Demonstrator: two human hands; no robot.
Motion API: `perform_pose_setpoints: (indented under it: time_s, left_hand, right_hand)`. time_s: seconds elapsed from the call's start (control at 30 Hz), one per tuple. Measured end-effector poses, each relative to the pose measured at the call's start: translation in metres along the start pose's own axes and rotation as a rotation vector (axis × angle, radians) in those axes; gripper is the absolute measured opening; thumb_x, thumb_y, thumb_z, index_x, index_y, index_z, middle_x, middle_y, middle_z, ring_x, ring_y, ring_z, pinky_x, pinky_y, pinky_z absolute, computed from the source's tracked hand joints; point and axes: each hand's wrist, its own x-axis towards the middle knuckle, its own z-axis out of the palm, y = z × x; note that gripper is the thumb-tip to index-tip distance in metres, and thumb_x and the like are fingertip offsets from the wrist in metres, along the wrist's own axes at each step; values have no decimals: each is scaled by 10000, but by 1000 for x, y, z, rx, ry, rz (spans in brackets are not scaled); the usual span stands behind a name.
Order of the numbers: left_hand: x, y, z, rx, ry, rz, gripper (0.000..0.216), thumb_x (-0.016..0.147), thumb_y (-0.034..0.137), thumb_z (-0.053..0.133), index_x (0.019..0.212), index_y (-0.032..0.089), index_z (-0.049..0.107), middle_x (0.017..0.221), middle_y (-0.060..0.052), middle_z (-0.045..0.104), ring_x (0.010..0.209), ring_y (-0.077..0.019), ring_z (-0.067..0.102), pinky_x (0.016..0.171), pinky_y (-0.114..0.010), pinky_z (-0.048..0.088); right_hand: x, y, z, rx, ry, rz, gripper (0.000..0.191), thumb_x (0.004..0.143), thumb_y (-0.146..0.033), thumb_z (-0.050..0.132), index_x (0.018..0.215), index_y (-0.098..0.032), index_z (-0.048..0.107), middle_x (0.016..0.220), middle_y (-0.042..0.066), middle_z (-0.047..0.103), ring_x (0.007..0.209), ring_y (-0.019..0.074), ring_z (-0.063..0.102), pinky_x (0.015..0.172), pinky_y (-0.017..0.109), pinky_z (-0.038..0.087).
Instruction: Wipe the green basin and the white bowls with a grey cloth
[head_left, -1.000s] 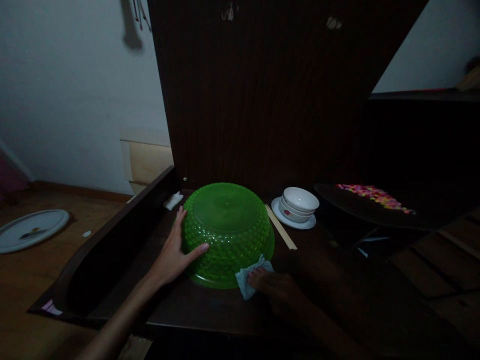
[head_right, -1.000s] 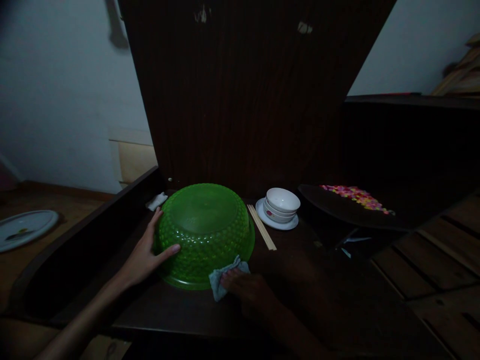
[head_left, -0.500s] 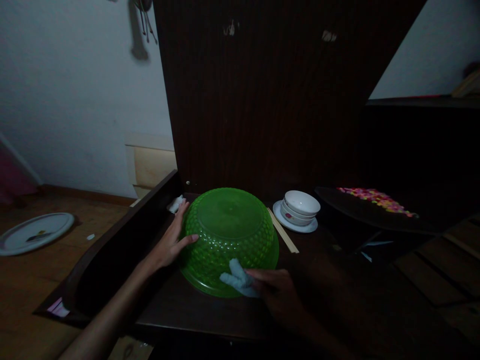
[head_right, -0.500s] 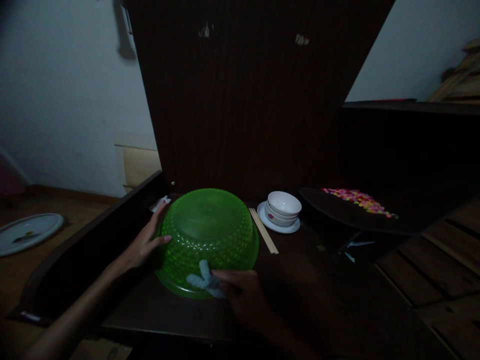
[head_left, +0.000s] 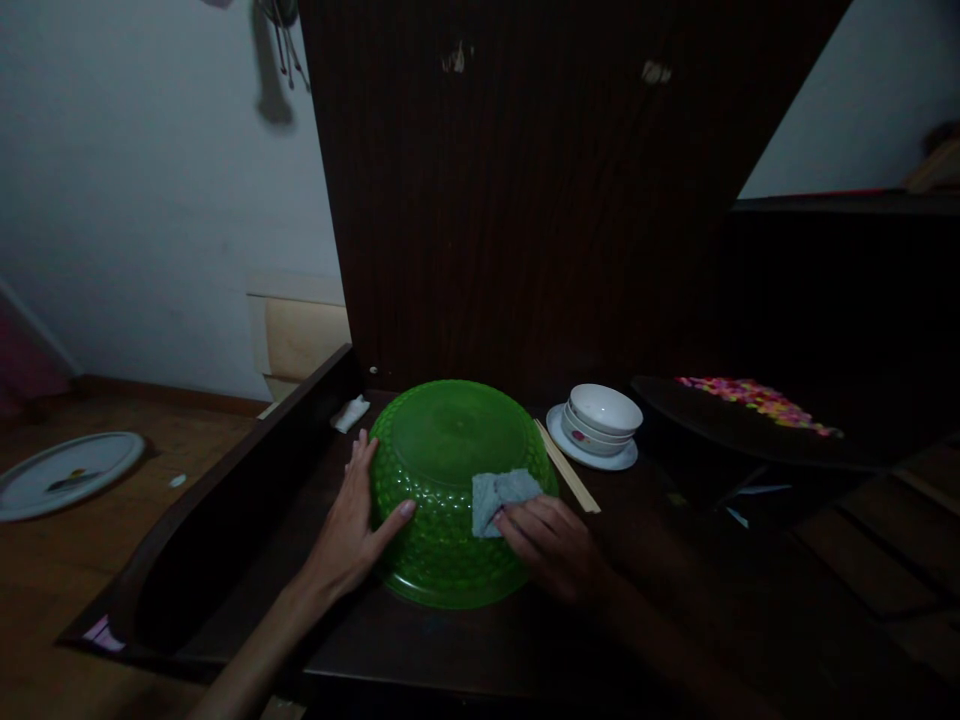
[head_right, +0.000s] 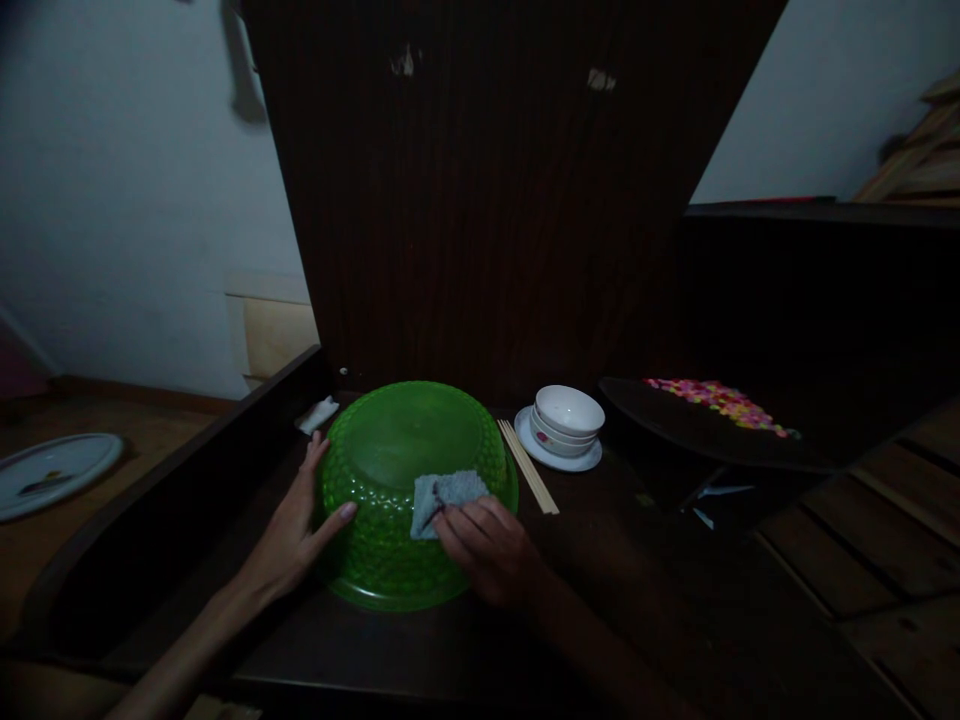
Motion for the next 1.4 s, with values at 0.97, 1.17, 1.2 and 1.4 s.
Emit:
perform_pose_setpoints:
  time_s: [0.97,1.17,1.2,1.4]
  left_hand:
    - [3,0,-4,-96,-40,-24,895,925,564,549,1604,247,58,1696,-173,52,1540,-371,151,1218,-633,183]
    - [12,-3,-8,-160,-104,-55,911,931,614,486,1601,175,53,1694,-190,-2,1553,-363,60,1229,-624,105]
    - [15,-5,-9,-182,-109,-63,905,930,628,469,1600,166,72,1694,-191,17,1554,-364,65,1229,-623,106]
    - [45,-20,-16,-302,-95,-120,862,925,706,365,1571,154,222,1659,-189,236,1524,-373,232,1226,-615,170]
  right_hand:
    - [-33,-41,12,107,-423,26,162,934,-107,497,967,-184,635,903,56,719,817,176,633,605,272,499]
    - [-24,-52,18,178,-618,87,235,769,-107,570,982,-169,648,938,74,710,795,209,611,559,313,468]
    - [-21,-56,19,203,-599,84,260,767,-106,568,1006,-163,654,955,77,716,795,209,615,569,311,476]
    - [9,-81,27,594,-326,290,258,891,-80,528,1029,-201,709,926,14,752,774,161,672,701,251,540]
